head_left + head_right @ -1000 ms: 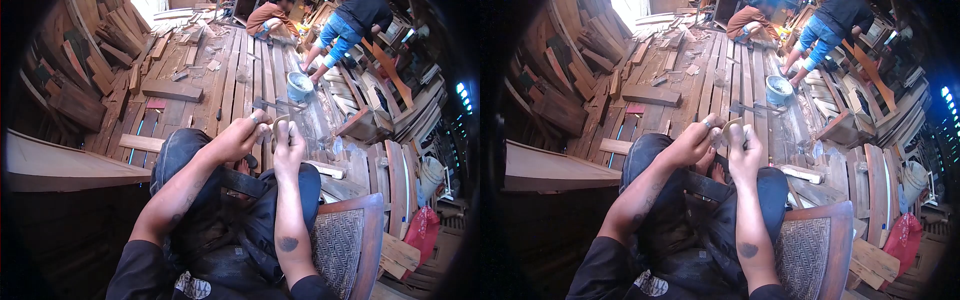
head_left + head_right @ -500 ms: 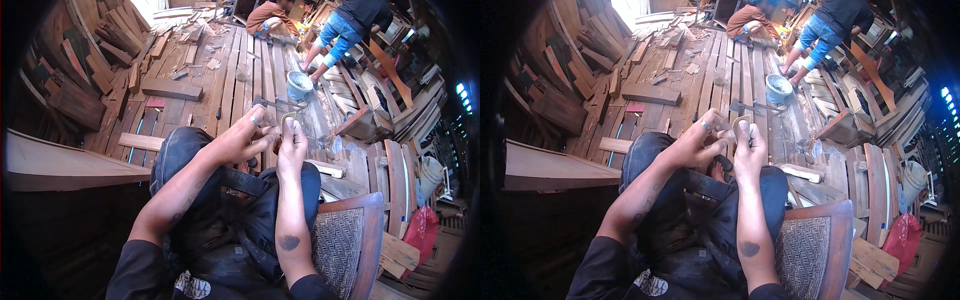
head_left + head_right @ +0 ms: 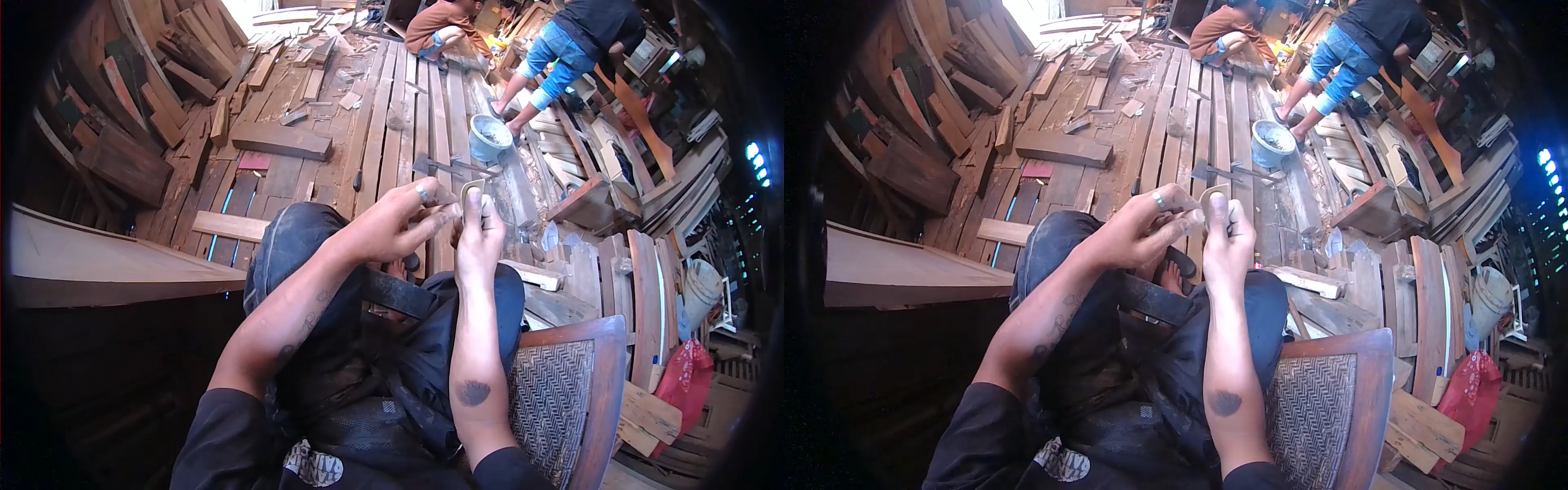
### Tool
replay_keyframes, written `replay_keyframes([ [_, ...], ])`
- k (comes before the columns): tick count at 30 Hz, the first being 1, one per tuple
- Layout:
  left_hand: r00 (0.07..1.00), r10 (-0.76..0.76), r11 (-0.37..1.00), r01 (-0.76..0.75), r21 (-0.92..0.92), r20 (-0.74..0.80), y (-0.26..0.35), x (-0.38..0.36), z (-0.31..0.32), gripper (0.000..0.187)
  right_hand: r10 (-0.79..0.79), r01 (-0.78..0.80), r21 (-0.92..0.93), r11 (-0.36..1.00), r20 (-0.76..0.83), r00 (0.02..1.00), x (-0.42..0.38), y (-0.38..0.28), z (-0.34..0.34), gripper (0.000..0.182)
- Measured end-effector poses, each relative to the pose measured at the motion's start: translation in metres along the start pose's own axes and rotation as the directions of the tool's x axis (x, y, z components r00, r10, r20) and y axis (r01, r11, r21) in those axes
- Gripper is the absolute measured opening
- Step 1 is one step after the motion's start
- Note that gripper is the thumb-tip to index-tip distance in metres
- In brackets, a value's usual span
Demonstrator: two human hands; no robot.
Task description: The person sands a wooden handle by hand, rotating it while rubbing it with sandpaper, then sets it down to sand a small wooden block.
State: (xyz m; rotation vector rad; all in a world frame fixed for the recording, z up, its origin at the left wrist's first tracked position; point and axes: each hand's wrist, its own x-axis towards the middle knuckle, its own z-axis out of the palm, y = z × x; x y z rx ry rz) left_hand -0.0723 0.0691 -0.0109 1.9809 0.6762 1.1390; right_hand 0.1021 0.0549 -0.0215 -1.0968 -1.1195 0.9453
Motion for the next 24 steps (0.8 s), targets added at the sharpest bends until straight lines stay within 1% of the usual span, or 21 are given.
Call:
replay_keyframes([
  [3,1.000,-0.025,0.995,0.025,-0.100,-0.002,0.001,0.001,0.002,0.021,-0.064,0.063,0.020,0.998,0.044,0.997,-0.002,-0.004,0.001,0.040],
  [4,1.000,-0.027,0.996,0.028,-0.086,0.010,0.001,0.003,0.001,0.021,-0.143,0.142,0.023,0.990,0.047,0.989,-0.004,-0.003,0.005,0.040],
  [6,0.999,-0.046,0.997,0.048,-0.058,0.027,0.001,0.000,-0.002,0.021,-0.011,0.011,0.016,1.000,0.024,1.000,0.000,0.002,-0.002,0.039],
  [7,0.999,-0.043,0.995,0.045,-0.090,0.022,0.001,-0.002,0.000,0.021,0.051,-0.051,0.019,0.999,0.009,0.999,0.002,0.003,-0.003,0.038],
  [8,0.999,-0.033,0.992,0.035,-0.120,0.019,0.001,-0.001,0.001,0.021,0.038,-0.038,0.012,0.999,-0.004,0.999,0.003,0.004,-0.003,0.038],
  [9,1.000,-0.022,0.988,0.025,-0.151,0.018,0.002,0.001,0.002,0.021,-0.023,0.023,0.024,0.999,0.006,1.000,0.000,0.000,0.000,0.038],
  [10,1.000,-0.021,0.993,0.022,-0.118,0.010,0.002,0.002,0.002,0.022,-0.084,0.083,0.034,0.996,0.017,0.996,-0.004,-0.006,0.003,0.038],
  [11,0.998,-0.046,0.994,0.049,-0.097,0.031,0.002,0.003,0.001,0.022,-0.141,0.140,0.042,0.989,0.033,0.989,-0.007,-0.008,0.005,0.038],
  [12,0.996,-0.077,0.994,0.080,-0.076,0.048,0.004,0.003,-0.002,0.023,-0.142,0.141,0.033,0.989,0.046,0.989,-0.005,-0.004,0.002,0.037],
  [13,0.992,-0.109,0.992,0.113,-0.055,0.067,0.005,0.002,-0.003,0.023,-0.070,0.068,0.043,0.997,0.044,0.997,-0.003,0.000,-0.002,0.037],
  [15,0.996,-0.068,0.997,0.071,-0.040,0.059,0.006,0.000,-0.001,0.023,0.064,-0.066,0.073,0.995,0.030,0.997,0.002,0.002,-0.008,0.035],
  [16,0.997,-0.042,0.999,0.044,-0.032,0.058,0.006,0.002,-0.001,0.023,-0.007,0.005,0.075,0.997,0.027,1.000,0.001,0.001,-0.006,0.036],
  [18,0.994,-0.078,0.997,0.079,-0.022,0.074,0.003,0.004,-0.003,0.024,-0.142,0.140,0.071,0.988,0.028,0.989,-0.004,-0.002,-0.002,0.037],
  [19,0.992,-0.103,0.994,0.105,-0.019,0.078,0.002,0.002,-0.002,0.024,-0.144,0.143,0.047,0.989,0.025,0.989,-0.003,-0.002,-0.003,0.037],
  [21,0.995,-0.073,0.997,0.074,-0.011,0.065,0.000,-0.001,-0.001,0.026,-0.148,0.148,0.001,0.989,0.013,0.989,-0.001,0.000,-0.004,0.038],
  [24,0.997,-0.033,0.999,0.032,0.009,0.065,0.001,0.002,-0.002,0.029,-0.084,0.082,0.085,0.993,0.021,0.996,-0.004,-0.003,-0.005,0.038],
])
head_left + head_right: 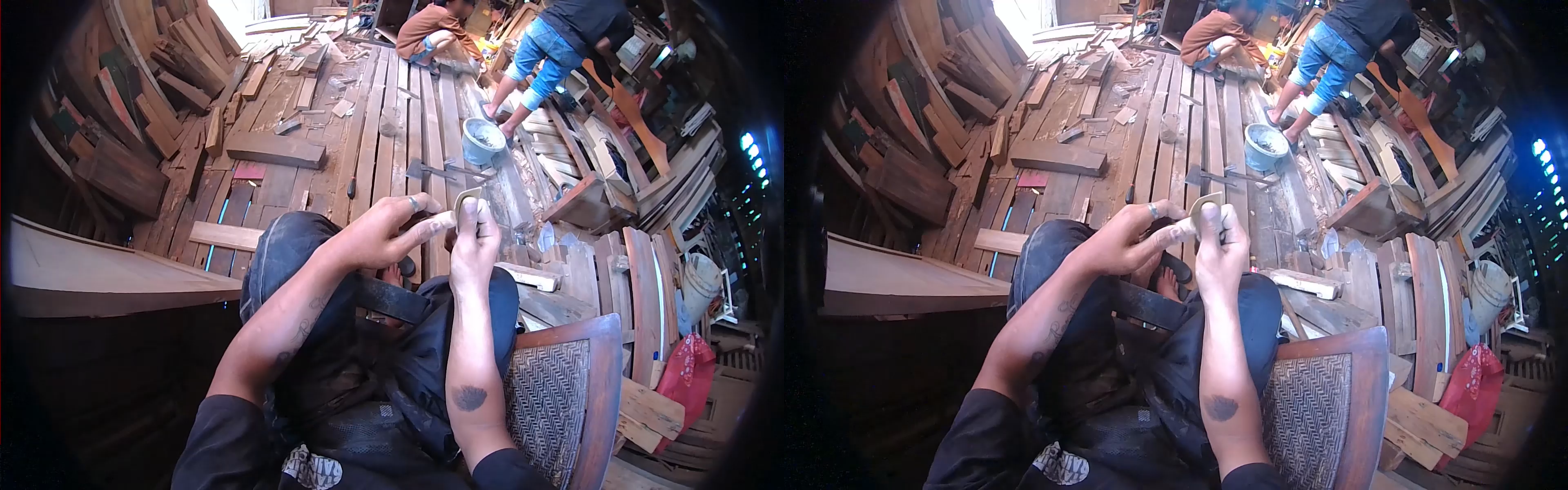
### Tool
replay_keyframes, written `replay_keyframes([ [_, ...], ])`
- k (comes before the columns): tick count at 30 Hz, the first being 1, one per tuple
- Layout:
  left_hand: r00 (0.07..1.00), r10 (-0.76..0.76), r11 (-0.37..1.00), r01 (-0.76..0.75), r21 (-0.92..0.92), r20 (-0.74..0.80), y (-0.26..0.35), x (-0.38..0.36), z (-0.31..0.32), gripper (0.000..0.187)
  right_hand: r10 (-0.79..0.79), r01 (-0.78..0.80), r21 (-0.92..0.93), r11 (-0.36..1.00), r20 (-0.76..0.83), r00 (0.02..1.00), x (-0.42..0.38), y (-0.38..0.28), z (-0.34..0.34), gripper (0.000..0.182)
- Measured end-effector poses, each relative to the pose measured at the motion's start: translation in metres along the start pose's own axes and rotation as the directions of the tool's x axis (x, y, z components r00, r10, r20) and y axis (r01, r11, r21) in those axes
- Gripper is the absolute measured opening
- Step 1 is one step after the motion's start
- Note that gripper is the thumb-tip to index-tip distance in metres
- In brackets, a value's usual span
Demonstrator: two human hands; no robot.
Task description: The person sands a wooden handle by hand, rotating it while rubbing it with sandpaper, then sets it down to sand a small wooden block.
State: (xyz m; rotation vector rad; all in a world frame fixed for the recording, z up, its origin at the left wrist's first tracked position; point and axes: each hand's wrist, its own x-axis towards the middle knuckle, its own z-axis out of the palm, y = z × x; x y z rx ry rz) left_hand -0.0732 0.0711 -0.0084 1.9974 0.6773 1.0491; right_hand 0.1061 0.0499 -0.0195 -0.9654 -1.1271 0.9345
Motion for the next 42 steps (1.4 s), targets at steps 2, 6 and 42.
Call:
replay_keyframes([
  [2,1.000,-0.015,1.000,0.015,-0.018,-0.001,-0.001,-0.002,0.002,0.029,-0.060,0.061,-0.076,0.995,0.012,0.998,0.002,0.001,0.000,0.040],
  [6,0.998,-0.069,0.994,0.069,-0.087,0.005,0.005,-0.002,0.001,0.028,-0.001,-0.005,-0.076,0.997,-0.082,0.997,0.011,0.006,-0.007,0.043],
  [42,0.997,-0.078,0.991,0.078,-0.113,0.012,-0.001,-0.007,0.005,0.031,-0.075,0.077,-0.014,0.997,0.098,0.992,-0.003,0.004,0.001,0.038],
])
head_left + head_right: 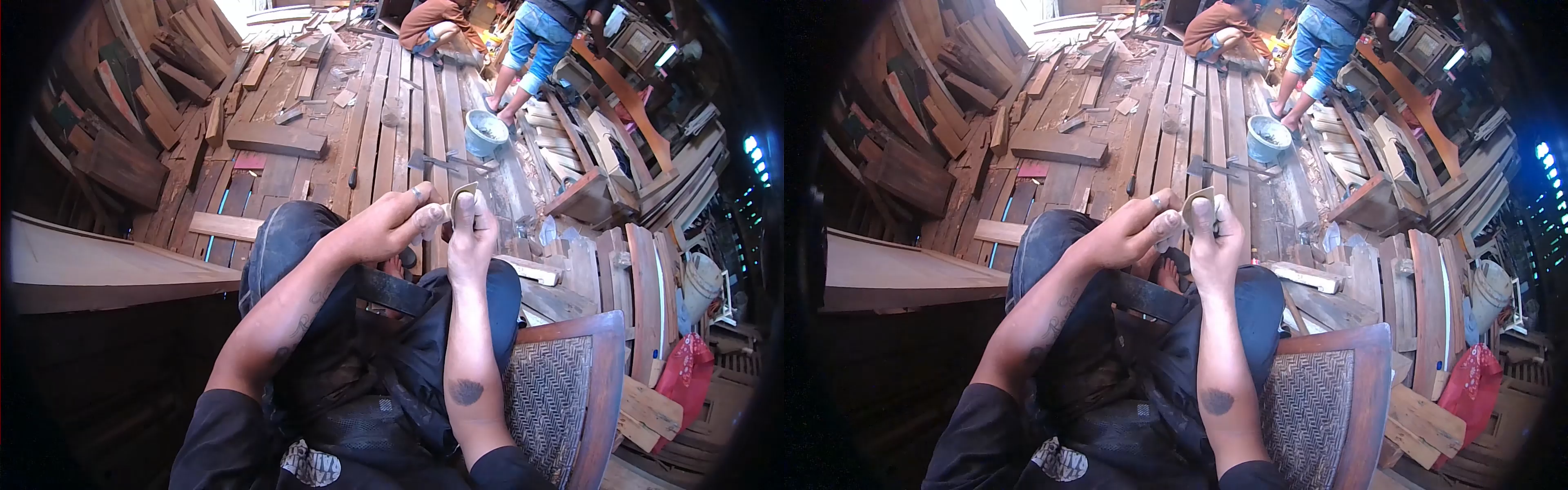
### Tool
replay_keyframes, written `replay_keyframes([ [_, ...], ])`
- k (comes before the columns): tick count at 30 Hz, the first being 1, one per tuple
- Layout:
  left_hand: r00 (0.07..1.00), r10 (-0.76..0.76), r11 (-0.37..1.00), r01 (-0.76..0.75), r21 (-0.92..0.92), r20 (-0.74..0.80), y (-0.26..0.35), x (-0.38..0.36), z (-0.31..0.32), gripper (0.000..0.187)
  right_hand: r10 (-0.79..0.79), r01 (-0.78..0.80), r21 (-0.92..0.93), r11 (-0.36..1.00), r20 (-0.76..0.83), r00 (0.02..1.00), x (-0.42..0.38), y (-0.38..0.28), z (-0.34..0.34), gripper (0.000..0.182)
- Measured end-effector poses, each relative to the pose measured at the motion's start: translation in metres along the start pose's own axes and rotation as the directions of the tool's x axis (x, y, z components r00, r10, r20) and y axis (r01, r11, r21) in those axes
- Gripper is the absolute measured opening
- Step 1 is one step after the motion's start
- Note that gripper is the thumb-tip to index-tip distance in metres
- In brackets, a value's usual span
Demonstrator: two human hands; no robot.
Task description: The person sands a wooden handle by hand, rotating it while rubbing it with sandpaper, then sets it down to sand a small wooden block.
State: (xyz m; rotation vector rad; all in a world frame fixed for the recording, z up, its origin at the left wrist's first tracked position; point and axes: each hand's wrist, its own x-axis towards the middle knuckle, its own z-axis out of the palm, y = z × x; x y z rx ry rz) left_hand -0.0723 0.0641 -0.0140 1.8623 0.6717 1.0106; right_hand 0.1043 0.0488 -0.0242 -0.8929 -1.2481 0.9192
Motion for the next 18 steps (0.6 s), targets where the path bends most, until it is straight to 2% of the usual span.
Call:
replay_keyframes([
  [2,0.997,0.066,0.998,-0.065,0.019,-0.048,-0.002,0.003,0.001,0.029,0.008,-0.009,-0.044,0.999,-0.033,0.999,0.001,0.002,-0.001,0.038],
  [5,0.996,0.088,0.996,-0.087,0.036,-0.012,-0.009,0.004,0.000,0.027,-0.061,0.062,-0.028,0.998,0.041,0.997,0.000,-0.023,0.005,0.038],
  [8,1.000,-0.030,1.000,0.030,0.001,0.001,0.002,0.002,-0.003,0.027,0.053,-0.053,0.022,0.998,0.036,0.998,0.002,-0.004,0.000,0.038],
  [11,0.998,-0.057,0.997,0.056,-0.050,-0.006,0.004,0.004,-0.003,0.027,0.009,-0.008,-0.048,0.999,0.023,1.000,0.004,-0.004,-0.001,0.038],
  [18,0.999,0.025,0.998,-0.027,-0.052,-0.043,0.000,0.005,0.000,0.026,0.085,-0.085,-0.020,0.996,0.028,0.996,0.000,-0.003,0.004,0.043],
])
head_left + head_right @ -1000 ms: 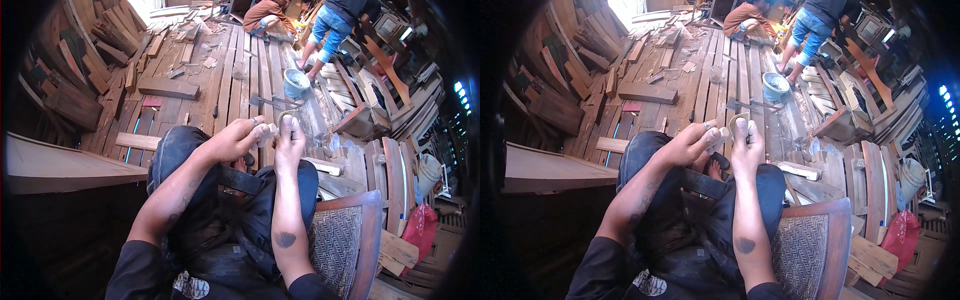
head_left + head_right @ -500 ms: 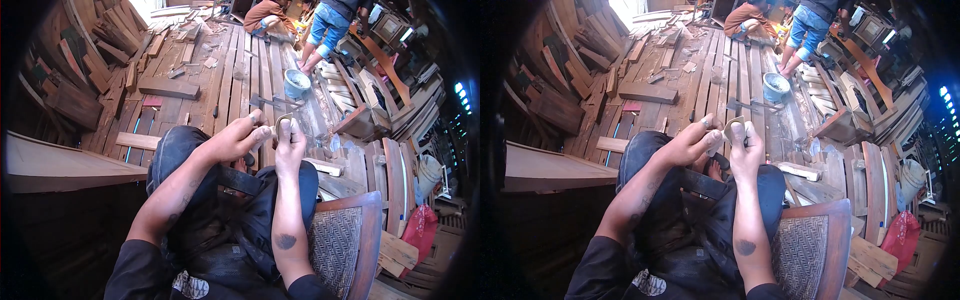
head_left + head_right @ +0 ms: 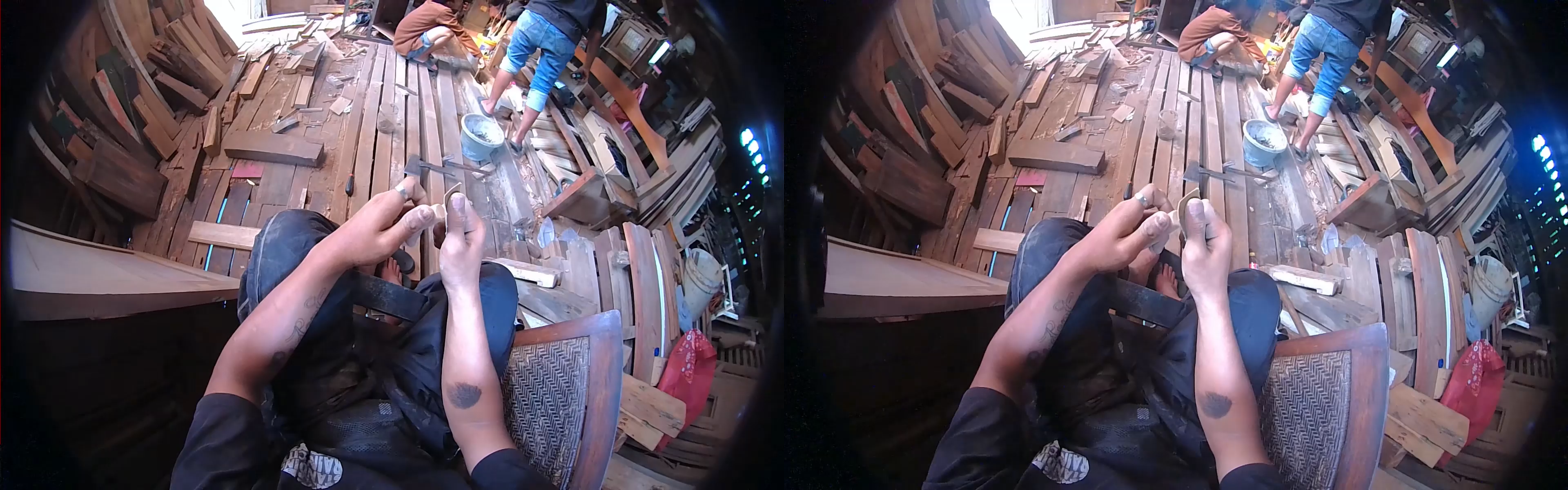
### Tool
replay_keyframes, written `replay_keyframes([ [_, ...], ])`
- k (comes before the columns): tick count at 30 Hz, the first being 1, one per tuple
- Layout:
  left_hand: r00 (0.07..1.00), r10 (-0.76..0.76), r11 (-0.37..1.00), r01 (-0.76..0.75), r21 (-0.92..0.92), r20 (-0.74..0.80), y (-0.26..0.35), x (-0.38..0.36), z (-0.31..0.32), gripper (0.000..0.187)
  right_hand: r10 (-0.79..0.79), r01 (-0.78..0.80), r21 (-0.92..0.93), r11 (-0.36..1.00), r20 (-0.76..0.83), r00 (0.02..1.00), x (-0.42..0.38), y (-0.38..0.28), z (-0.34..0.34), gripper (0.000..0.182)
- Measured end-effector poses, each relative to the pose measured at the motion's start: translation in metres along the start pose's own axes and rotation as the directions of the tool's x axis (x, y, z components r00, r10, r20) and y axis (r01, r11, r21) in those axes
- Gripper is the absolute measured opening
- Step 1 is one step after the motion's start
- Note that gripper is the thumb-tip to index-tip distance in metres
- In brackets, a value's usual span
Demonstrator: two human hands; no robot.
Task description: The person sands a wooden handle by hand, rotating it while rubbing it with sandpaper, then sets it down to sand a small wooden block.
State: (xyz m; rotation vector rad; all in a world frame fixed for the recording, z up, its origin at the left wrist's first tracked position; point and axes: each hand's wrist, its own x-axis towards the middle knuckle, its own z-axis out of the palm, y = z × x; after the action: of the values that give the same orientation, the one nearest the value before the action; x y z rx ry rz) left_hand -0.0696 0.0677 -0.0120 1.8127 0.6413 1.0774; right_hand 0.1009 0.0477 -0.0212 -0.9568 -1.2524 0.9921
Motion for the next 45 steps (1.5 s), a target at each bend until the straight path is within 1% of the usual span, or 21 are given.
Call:
replay_keyframes([
  [2,0.999,0.025,1.000,-0.025,0.014,0.020,-0.002,-0.001,0.002,0.026,-0.109,0.109,-0.020,0.994,-0.003,0.994,0.001,-0.004,0.001,0.043],
  [3,1.000,0.002,1.000,-0.002,0.011,0.016,-0.001,-0.002,0.000,0.027,-0.160,0.160,-0.028,0.987,0.002,0.987,0.001,-0.006,0.003,0.044],
  [5,0.999,-0.044,0.999,0.044,0.008,0.011,0.003,-0.003,-0.004,0.027,-0.021,0.022,-0.039,0.999,0.012,1.000,-0.003,-0.008,0.005,0.043],
  [6,0.998,-0.057,0.990,0.054,-0.128,-0.020,0.004,-0.004,-0.003,0.026,0.046,-0.045,-0.047,0.998,0.008,0.999,-0.005,-0.009,0.003,0.043],
  [10,0.998,-0.031,0.999,0.032,-0.028,0.048,0.000,-0.003,-0.001,0.025,-0.139,0.139,0.003,0.990,-0.025,0.990,-0.001,-0.010,0.009,0.042],
  [13,0.998,-0.049,0.990,0.043,-0.137,-0.046,0.006,-0.004,-0.003,0.026,0.028,-0.028,-0.031,0.999,0.016,0.999,-0.005,-0.007,0.004,0.042],
  [14,0.997,-0.064,0.988,0.058,-0.144,-0.036,0.008,-0.005,-0.005,0.027,0.006,-0.004,-0.070,0.998,0.022,1.000,-0.004,-0.001,0.003,0.042],
  [17,0.998,-0.044,0.999,0.043,0.024,0.044,0.002,-0.003,-0.002,0.027,-0.134,0.135,0.007,0.991,-0.018,0.991,-0.001,-0.010,0.009,0.041],
  [18,1.000,-0.007,0.999,0.007,0.031,0.023,0.002,-0.002,-0.002,0.027,-0.131,0.130,0.025,0.991,0.019,0.991,0.000,-0.013,0.008,0.042],
  [21,0.995,-0.081,0.969,0.063,-0.239,-0.065,0.010,-0.005,-0.006,0.027,-0.037,0.039,-0.046,0.998,0.035,0.999,-0.004,-0.009,0.007,0.043],
  [22,0.998,-0.053,0.984,0.045,-0.173,-0.038,0.007,-0.005,-0.004,0.026,-0.005,0.007,-0.072,0.997,0.032,0.999,-0.006,-0.008,0.006,0.043],
  [25,0.999,0.033,0.999,-0.034,0.026,0.029,0.000,-0.003,0.001,0.025,-0.114,0.114,-0.016,0.993,0.000,0.993,0.001,-0.008,0.003,0.043],
  [26,0.999,-0.035,0.999,0.035,-0.010,0.020,0.000,-0.005,-0.003,0.025,-0.106,0.106,-0.004,0.994,0.021,0.994,0.001,-0.006,0.001,0.043],
  [29,0.996,-0.090,0.971,0.083,-0.225,-0.025,0.009,-0.006,-0.007,0.026,0.019,-0.017,-0.033,0.999,0.041,0.999,-0.007,-0.010,0.005,0.044],
  [33,0.998,-0.040,0.998,0.042,-0.056,0.039,0.003,-0.005,0.000,0.026,-0.150,0.150,0.020,0.989,0.044,0.988,0.000,-0.013,0.005,0.043],
  [34,0.998,-0.055,0.991,0.057,-0.125,0.018,0.012,-0.005,-0.002,0.027,-0.057,0.056,0.010,0.998,0.072,0.996,-0.003,-0.010,0.001,0.043],
  [37,0.998,-0.065,0.984,0.060,-0.168,-0.019,0.008,-0.007,-0.005,0.027,0.045,-0.045,-0.012,0.999,0.045,0.998,-0.008,-0.008,0.005,0.043],
  [38,0.996,-0.083,0.981,0.079,-0.177,-0.016,0.007,-0.006,-0.004,0.027,0.007,-0.008,0.015,1.000,0.040,0.999,-0.006,-0.002,0.004,0.042],
  [41,0.998,-0.047,0.999,0.048,-0.025,0.045,0.002,-0.005,-0.002,0.027,-0.124,0.123,0.025,0.992,0.047,0.991,-0.002,-0.016,0.006,0.041],
  [42,0.998,-0.048,0.997,0.050,-0.056,0.041,0.006,-0.005,-0.003,0.028,-0.102,0.101,0.018,0.995,0.060,0.993,-0.003,-0.014,0.004,0.041],
  [45,0.993,-0.116,0.974,0.110,-0.197,-0.019,0.007,-0.008,-0.008,0.029,-0.033,0.036,-0.056,0.998,0.048,0.998,-0.007,-0.005,0.006,0.041],
])
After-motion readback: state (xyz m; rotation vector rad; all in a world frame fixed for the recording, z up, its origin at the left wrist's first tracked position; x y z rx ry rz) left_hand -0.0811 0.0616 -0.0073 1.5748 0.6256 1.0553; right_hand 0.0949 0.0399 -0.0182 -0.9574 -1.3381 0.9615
